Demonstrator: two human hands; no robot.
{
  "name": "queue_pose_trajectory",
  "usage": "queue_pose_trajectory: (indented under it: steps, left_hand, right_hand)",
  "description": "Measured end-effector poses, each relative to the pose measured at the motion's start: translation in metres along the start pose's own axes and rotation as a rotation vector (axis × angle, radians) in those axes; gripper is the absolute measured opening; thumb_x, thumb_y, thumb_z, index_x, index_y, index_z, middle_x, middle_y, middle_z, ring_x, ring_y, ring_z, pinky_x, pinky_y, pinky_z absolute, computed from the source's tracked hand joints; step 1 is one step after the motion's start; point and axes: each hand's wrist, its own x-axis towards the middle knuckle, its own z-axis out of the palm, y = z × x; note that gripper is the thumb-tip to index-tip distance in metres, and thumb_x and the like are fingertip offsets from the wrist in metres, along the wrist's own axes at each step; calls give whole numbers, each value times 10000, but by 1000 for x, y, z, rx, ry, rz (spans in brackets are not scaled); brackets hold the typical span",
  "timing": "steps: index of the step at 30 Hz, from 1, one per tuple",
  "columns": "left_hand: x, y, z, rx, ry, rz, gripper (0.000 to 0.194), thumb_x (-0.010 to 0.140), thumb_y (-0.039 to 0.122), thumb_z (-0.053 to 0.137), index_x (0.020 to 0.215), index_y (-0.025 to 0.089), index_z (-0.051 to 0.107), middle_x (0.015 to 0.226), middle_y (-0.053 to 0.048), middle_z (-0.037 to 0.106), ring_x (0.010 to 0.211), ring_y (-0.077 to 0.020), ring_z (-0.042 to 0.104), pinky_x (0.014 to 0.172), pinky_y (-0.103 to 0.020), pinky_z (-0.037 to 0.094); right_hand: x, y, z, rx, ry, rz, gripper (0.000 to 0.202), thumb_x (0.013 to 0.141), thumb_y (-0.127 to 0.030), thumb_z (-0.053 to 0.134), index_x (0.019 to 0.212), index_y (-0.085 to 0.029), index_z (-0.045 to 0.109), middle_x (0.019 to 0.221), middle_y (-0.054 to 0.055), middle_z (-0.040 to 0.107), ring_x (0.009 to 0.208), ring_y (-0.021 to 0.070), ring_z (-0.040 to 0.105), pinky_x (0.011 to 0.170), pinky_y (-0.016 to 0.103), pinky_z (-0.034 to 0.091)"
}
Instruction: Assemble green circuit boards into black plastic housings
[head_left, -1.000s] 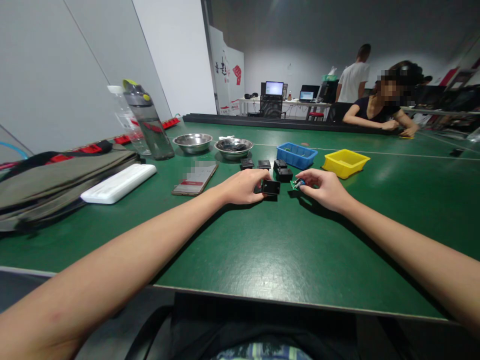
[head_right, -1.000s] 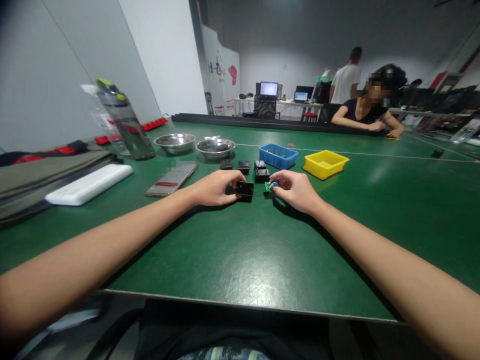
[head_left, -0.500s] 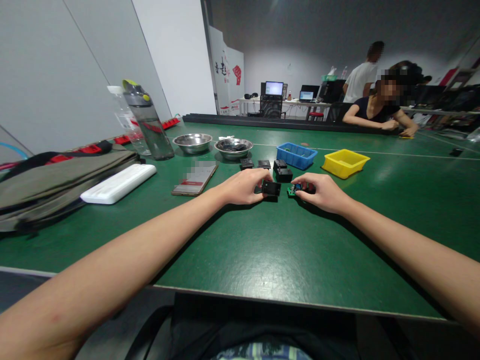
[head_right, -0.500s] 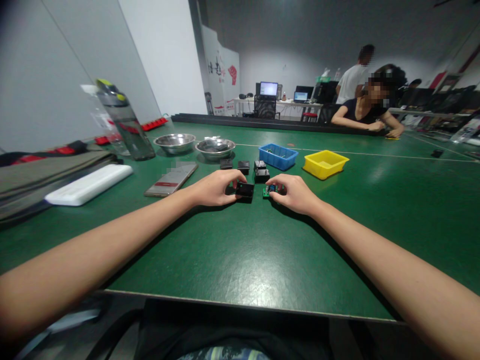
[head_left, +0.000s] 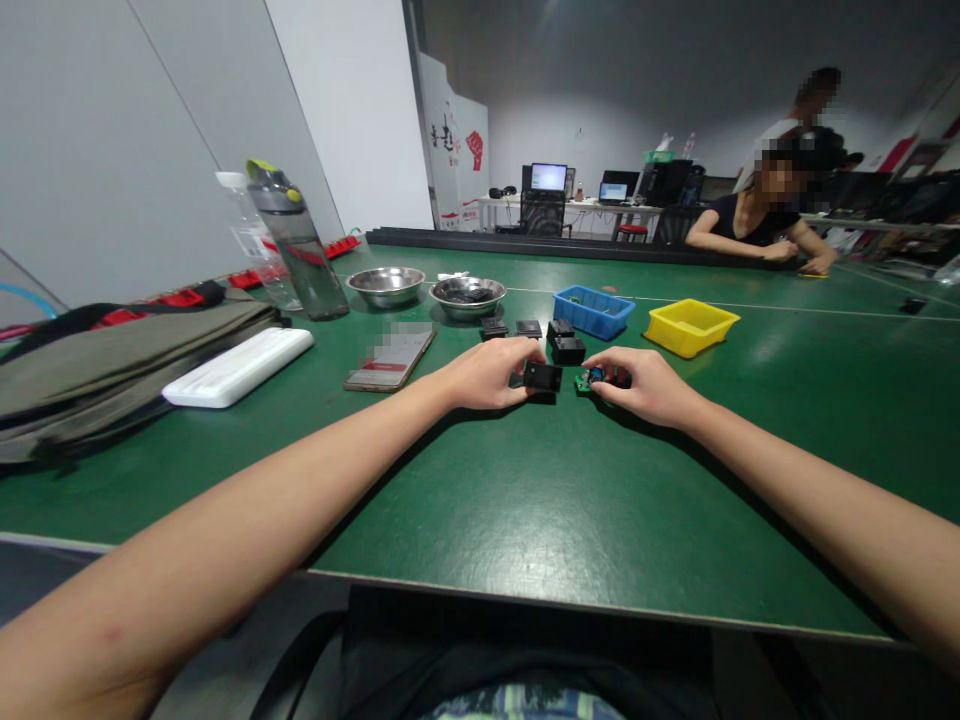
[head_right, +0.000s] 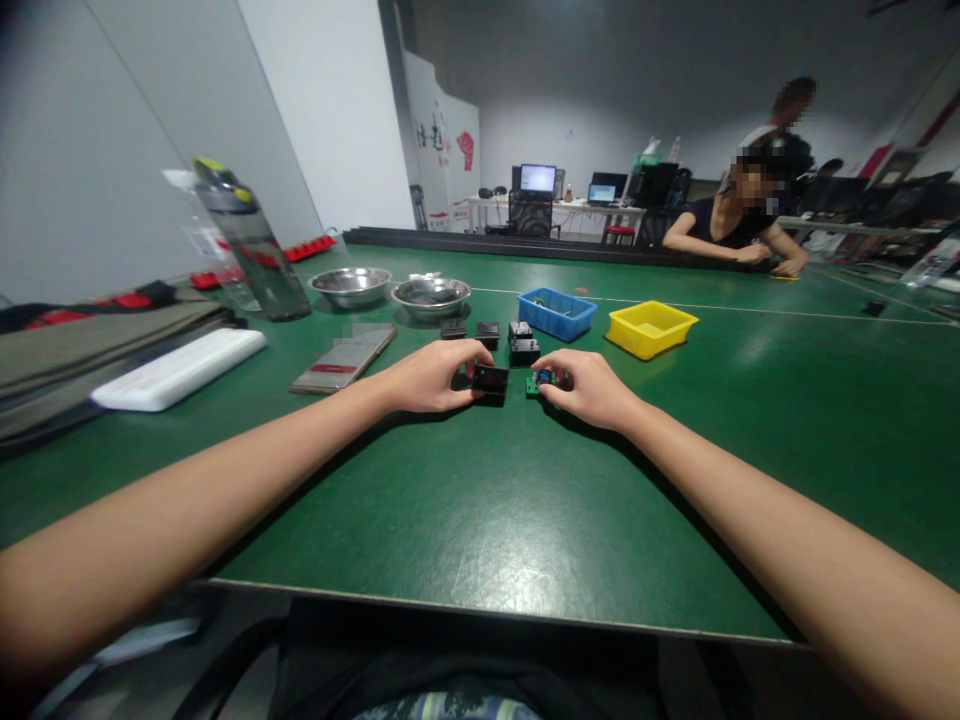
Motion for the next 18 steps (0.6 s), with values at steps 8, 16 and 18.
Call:
queue_pose_trajectory:
  steps: [8,16,18]
  left_hand:
    - [0,0,-1,5,-2,-3,263,791,205,649,1046,146,613,974,-76,698,823,-194,654,735,-301,494]
    - [0,1,0,-3,3,-10,252,788,215,653,1032,163,611,961,-63,697,816,-187,652,734,-299,493]
    - [0,1,-1,-5,3,-6,250,792,222,650,1031,162,611,960,-64,696,815,-187,649,734,-300,492]
  right_hand:
    - [0,0,0,13,1,-7,260,829,-297,668,1033,-175,772,832,56,726,655,160,586,652,295,463]
    - [0,0,0,13,5,-8,256,828,-305,670,1025,-176,771,825,55,723,652,159,580,655,298,461]
    - [0,0,0,19,6,-5,253,826,-306,675,1022,-178,771,826,55,725,650,158,578,657,299,463]
